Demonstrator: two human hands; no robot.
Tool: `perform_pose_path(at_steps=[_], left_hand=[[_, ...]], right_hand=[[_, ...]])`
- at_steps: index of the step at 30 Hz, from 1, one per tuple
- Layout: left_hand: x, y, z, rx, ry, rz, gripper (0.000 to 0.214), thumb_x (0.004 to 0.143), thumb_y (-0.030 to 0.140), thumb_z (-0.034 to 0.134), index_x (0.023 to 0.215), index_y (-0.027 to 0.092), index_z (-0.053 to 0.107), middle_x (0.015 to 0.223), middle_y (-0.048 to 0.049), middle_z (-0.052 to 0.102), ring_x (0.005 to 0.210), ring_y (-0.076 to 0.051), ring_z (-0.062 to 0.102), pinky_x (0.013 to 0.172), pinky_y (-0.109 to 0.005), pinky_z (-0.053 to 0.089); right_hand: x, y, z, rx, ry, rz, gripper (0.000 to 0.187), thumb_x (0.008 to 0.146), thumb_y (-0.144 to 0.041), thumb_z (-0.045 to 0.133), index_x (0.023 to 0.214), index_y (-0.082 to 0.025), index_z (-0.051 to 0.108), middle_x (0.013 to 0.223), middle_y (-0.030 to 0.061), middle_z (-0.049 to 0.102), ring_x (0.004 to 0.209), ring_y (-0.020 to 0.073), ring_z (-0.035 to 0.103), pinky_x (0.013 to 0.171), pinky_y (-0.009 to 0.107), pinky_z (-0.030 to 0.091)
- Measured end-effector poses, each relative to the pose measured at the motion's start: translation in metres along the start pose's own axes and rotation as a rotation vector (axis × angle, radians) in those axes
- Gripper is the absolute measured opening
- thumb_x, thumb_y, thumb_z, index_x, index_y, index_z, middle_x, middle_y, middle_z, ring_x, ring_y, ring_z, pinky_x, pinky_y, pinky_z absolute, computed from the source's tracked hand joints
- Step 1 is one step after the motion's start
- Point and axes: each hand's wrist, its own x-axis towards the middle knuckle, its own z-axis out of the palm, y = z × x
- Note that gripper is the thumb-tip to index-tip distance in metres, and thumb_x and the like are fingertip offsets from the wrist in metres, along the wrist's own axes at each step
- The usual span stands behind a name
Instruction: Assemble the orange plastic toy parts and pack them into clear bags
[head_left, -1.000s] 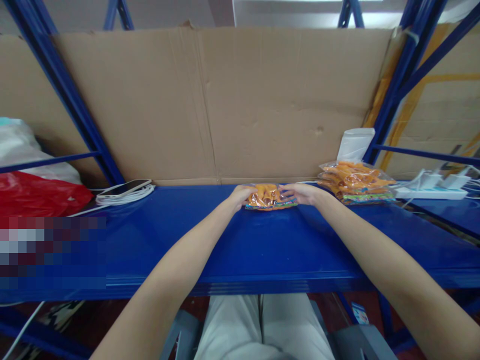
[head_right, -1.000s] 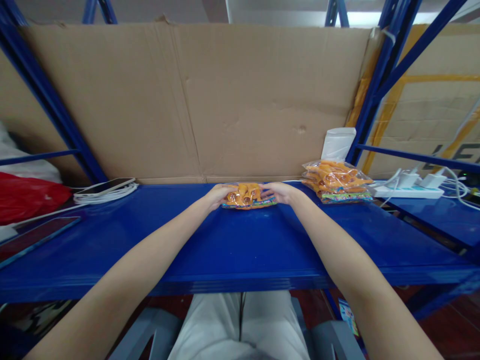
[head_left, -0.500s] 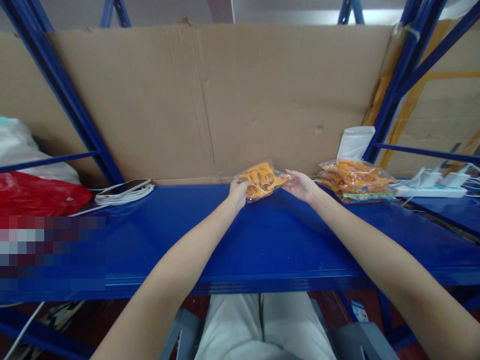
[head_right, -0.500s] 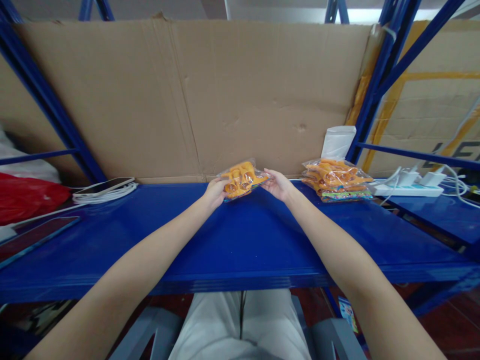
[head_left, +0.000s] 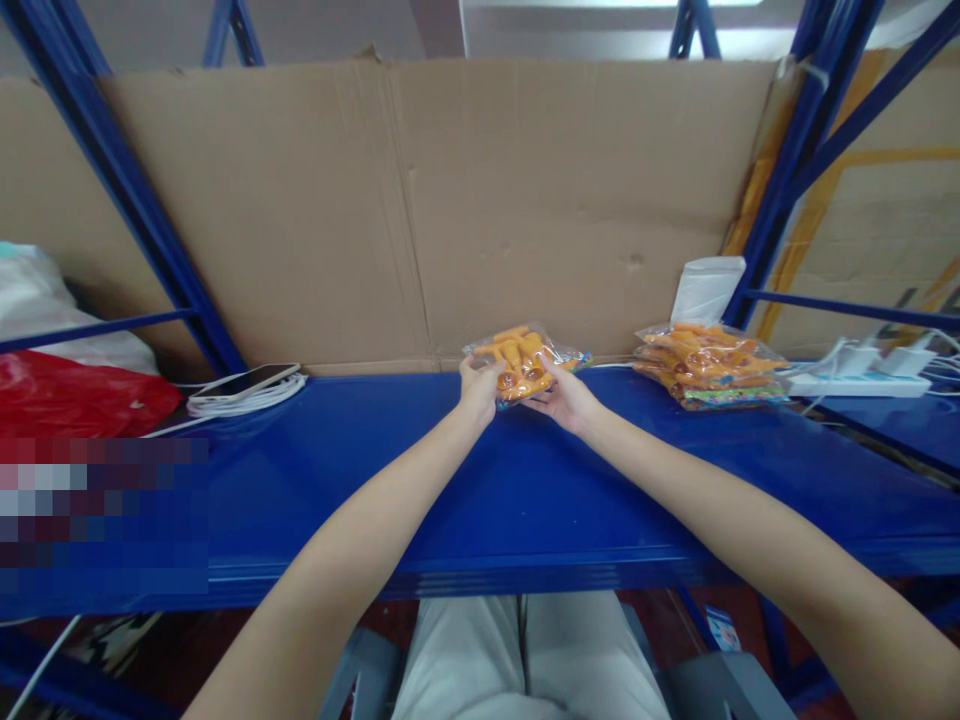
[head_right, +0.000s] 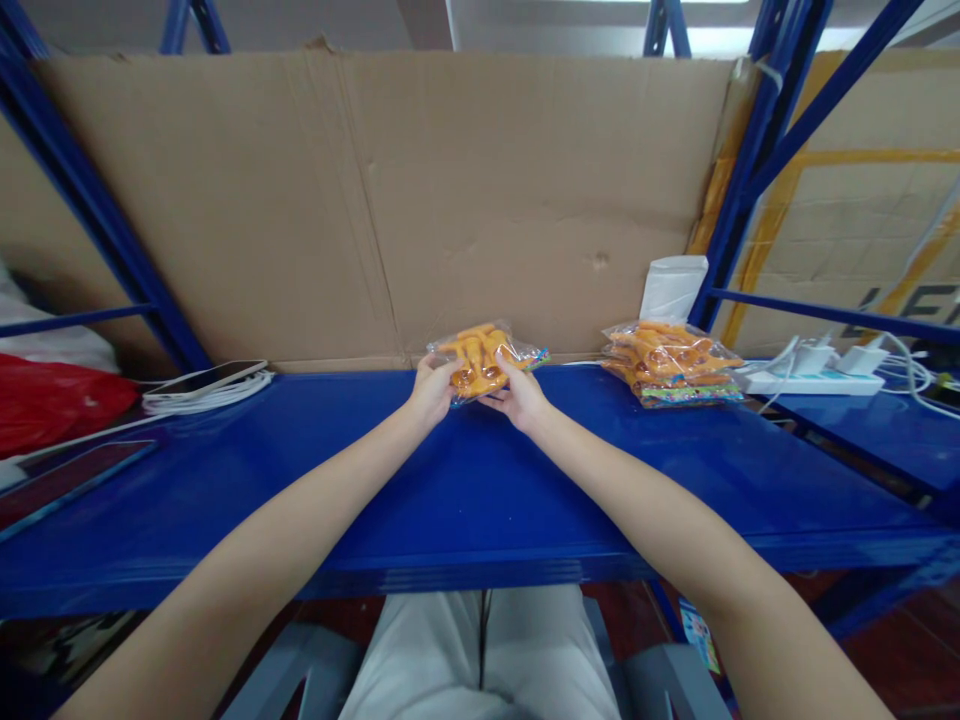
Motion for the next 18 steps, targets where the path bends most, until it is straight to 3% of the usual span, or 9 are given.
perform_pose_path(at_steps=[3,8,18], left_hand=[[-0.003,-0.003,0.001,0.072,-0.034,0.005,0.073,0.068,-0.002,0.061,0.129,0.021,0.027,0.094,-0.0050,0.058,0.069,-0.013,0.062,0.070,-0.031,0.052],[-0.004,-0.008,0.000,0.179,-0.063,0.033,0.060,0.072,0.000,0.058,0.124,0.017,0.032,0.085,-0.0022,0.057,0.067,-0.010,0.059,0.069,-0.026,0.051],[-0.005,0.002,-0.007,0.392,-0.200,-0.019,0.047,0.084,0.021,0.046,0.126,0.021,0.026,0.092,-0.0051,0.060,0.052,-0.008,0.054,0.044,-0.017,0.040]], right_hand=[[0.003,0.007,-0.002,0.019,0.093,-0.046,0.015,0.084,-0.026,0.051,0.098,-0.022,0.052,0.076,-0.0006,0.066,0.061,0.0137,0.062,0.064,0.033,0.052],[0.009,0.013,-0.005,0.076,0.203,-0.101,0.015,0.082,-0.014,0.051,0.095,-0.020,0.052,0.073,-0.0017,0.065,0.059,0.0125,0.062,0.062,0.033,0.053],[0.011,-0.004,-0.004,0.197,0.330,-0.202,0.018,0.081,-0.007,0.049,0.093,-0.018,0.056,0.065,-0.0038,0.064,0.057,0.0121,0.062,0.062,0.032,0.055]])
